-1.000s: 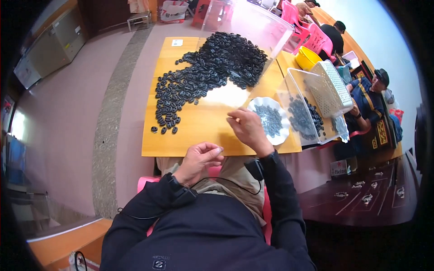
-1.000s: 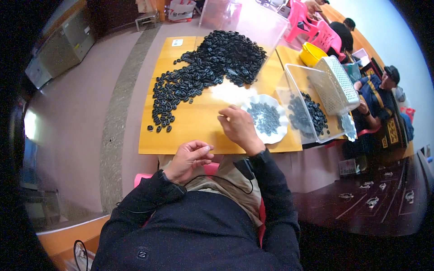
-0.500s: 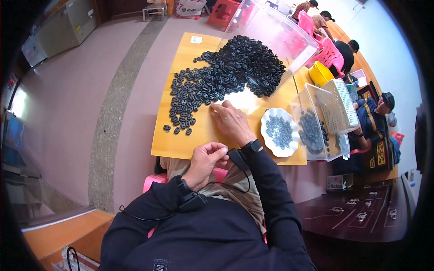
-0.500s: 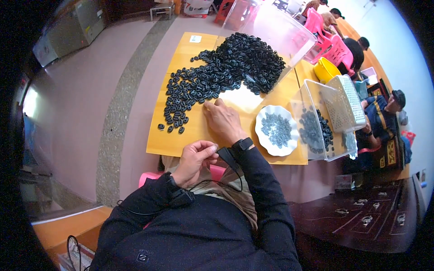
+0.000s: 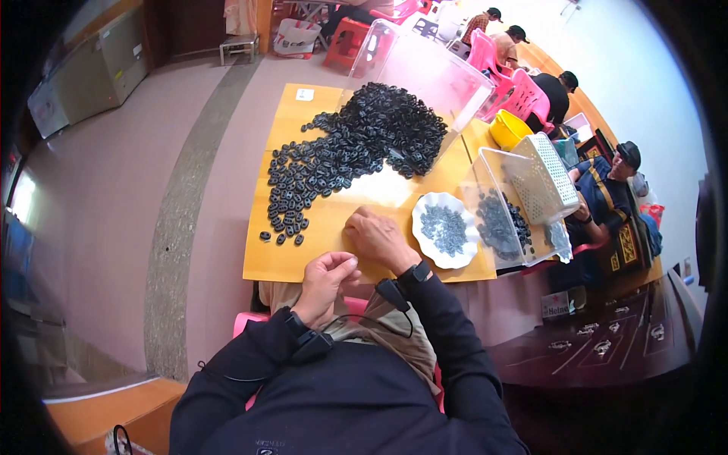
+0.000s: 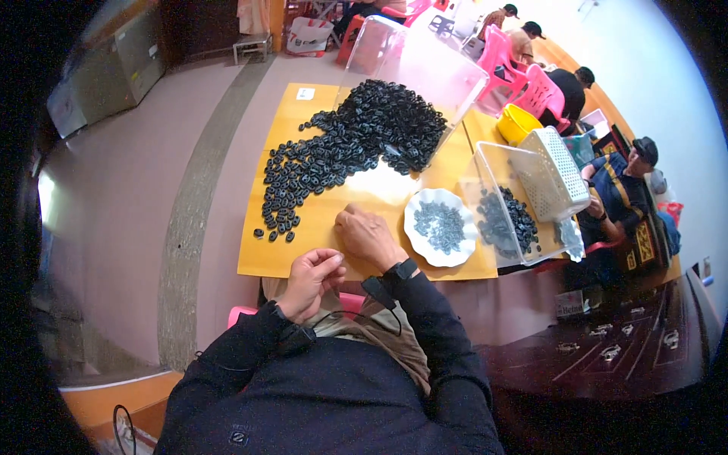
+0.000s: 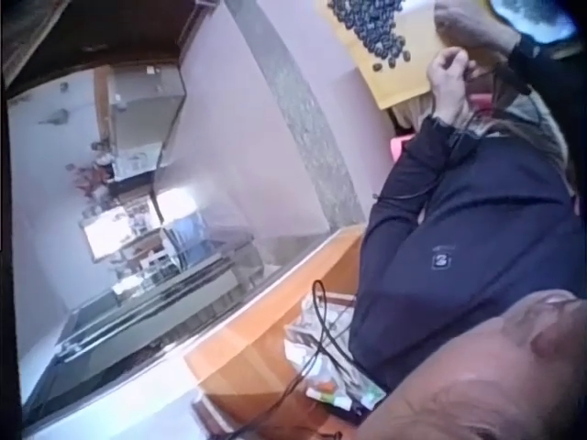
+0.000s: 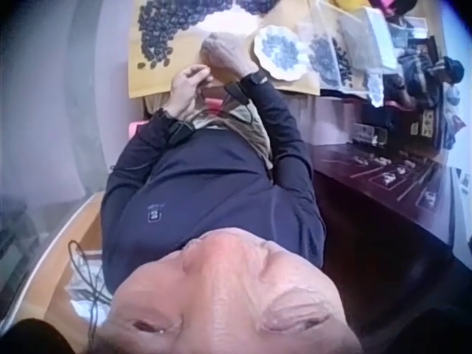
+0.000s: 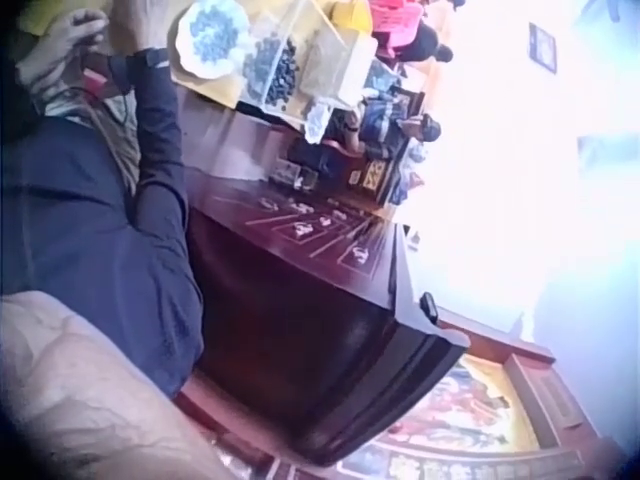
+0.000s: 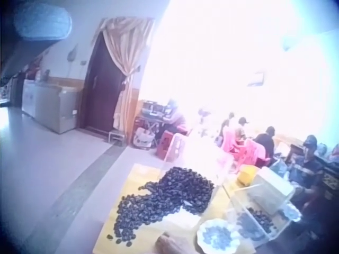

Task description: The person picks up a black plastic cord lock and a small metal spring by hand, inserts the spring into the cord lock, and places the assembled piece into a white scalloped bowl, repeating the process.

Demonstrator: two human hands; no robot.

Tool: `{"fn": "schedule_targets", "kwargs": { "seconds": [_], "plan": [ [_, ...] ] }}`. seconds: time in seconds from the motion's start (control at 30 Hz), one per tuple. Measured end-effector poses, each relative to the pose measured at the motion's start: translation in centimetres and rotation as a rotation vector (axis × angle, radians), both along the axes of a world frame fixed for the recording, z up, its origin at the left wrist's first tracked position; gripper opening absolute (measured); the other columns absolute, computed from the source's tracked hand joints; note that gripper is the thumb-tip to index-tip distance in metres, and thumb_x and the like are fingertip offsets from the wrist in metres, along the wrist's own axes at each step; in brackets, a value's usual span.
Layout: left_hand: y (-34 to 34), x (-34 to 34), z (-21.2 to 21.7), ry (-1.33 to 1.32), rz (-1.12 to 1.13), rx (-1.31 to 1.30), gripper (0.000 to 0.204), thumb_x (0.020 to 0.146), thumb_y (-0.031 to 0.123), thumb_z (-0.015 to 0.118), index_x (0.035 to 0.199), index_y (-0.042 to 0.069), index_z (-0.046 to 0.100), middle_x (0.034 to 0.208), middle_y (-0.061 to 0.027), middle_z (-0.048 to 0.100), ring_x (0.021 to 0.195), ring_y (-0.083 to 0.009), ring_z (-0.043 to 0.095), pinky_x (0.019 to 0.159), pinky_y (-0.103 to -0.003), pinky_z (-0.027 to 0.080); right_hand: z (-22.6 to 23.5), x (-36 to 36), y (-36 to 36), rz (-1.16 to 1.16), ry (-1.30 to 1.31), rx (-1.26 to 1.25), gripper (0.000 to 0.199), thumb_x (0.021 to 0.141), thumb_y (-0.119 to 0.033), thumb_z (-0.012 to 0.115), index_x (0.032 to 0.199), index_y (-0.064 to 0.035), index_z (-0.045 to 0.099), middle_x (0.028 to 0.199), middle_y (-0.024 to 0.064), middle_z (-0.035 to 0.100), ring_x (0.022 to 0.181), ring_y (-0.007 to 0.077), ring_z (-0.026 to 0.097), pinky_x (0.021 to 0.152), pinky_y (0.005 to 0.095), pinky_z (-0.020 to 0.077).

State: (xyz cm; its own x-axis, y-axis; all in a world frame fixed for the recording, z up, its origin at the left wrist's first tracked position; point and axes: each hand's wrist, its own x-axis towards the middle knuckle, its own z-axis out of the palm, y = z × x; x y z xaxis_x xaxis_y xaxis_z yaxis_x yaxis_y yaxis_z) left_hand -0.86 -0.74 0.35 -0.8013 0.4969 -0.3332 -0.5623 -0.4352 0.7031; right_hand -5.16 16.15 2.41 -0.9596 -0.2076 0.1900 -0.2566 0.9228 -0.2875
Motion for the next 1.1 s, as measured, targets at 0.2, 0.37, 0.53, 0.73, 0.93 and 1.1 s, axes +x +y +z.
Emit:
{"fn": "schedule_targets", "kwargs": {
  "seconds": [0.2, 0.37, 0.53, 0.73, 0.93, 1.1],
  "plan": [
    [0.1, 0.1, 0.2, 0.030, -0.005, -0.020, 0.009, 0.090, 0.010, 0.062, 0.098, 0.005, 0.061, 0.084, -0.0019, 0.062, 0.074, -0.0108, 0.062, 0.066, -0.024, 0.054, 0.0, 1.8, 1.2, 0.002, -0.178, -0.088, 0.017, 0.080, -0.019, 0.059, 0.087, -0.0048, 0.067, 0.091, 0.0164, 0.064, 0.084, 0.0348, 0.063, 0.075, 0.0426, 0.0497],
    [0.2, 0.1, 0.1, 0.056, 0.013, -0.013, 0.010, 0.089, 0.007, 0.063, 0.098, 0.002, 0.061, 0.086, -0.0034, 0.063, 0.074, -0.0108, 0.063, 0.066, -0.024, 0.054, 0.7, 3.7, 1.3, 0.012, -0.156, -0.141, 0.017, 0.081, -0.019, 0.060, 0.086, -0.0051, 0.067, 0.086, 0.0153, 0.064, 0.082, 0.0339, 0.063, 0.073, 0.0418, 0.0495],
    [0.4, 0.0, -0.2, 0.118, -0.003, -0.059, 0.014, 0.091, 0.007, 0.061, 0.104, 0.002, 0.059, 0.089, -0.0034, 0.063, 0.076, -0.0112, 0.062, 0.068, -0.024, 0.054, 1.4, 5.6, 1.4, -0.016, -0.177, -0.336, 0.016, 0.081, -0.015, 0.063, 0.090, -0.0033, 0.067, 0.085, 0.0165, 0.066, 0.079, 0.0327, 0.064, 0.069, 0.0389, 0.0503],
    [0.5, 0.4, -0.5, 0.210, -0.065, -0.048, 0.019, 0.090, 0.006, 0.063, 0.107, -0.002, 0.060, 0.091, -0.0061, 0.065, 0.076, -0.0106, 0.063, 0.069, -0.023, 0.054, 1.0, 7.7, 1.3, 0.035, -0.235, -0.763, 0.011, 0.085, -0.006, 0.066, 0.093, 0.0011, 0.065, 0.078, 0.0056, 0.065, 0.072, 0.0101, 0.060, 0.065, 0.0253, 0.0486],
    [0.4, 0.6, -0.6, 0.233, -0.092, -0.007, 0.014, 0.089, 0.006, 0.064, 0.100, -0.002, 0.064, 0.089, -0.0072, 0.068, 0.077, -0.0112, 0.064, 0.071, -0.024, 0.054, 0.2, 8.8, 1.0, -0.065, -0.290, -1.102, 0.011, 0.086, -0.007, 0.066, 0.091, 0.0020, 0.063, 0.074, 0.0022, 0.062, 0.070, 0.0058, 0.058, 0.063, 0.0219, 0.0495],
    [0.5, 0.7, 0.6, 0.201, -0.181, 0.010, 0.015, 0.089, 0.004, 0.062, 0.104, 0.000, 0.060, 0.090, -0.0056, 0.066, 0.076, -0.0132, 0.063, 0.070, -0.027, 0.055, 0.5, 8.9, 1.1, -0.071, -0.171, -0.961, 0.005, 0.086, -0.002, 0.064, 0.090, 0.0014, 0.062, 0.076, -0.0002, 0.062, 0.069, 0.0042, 0.057, 0.060, 0.0197, 0.0471]
  ]
}}
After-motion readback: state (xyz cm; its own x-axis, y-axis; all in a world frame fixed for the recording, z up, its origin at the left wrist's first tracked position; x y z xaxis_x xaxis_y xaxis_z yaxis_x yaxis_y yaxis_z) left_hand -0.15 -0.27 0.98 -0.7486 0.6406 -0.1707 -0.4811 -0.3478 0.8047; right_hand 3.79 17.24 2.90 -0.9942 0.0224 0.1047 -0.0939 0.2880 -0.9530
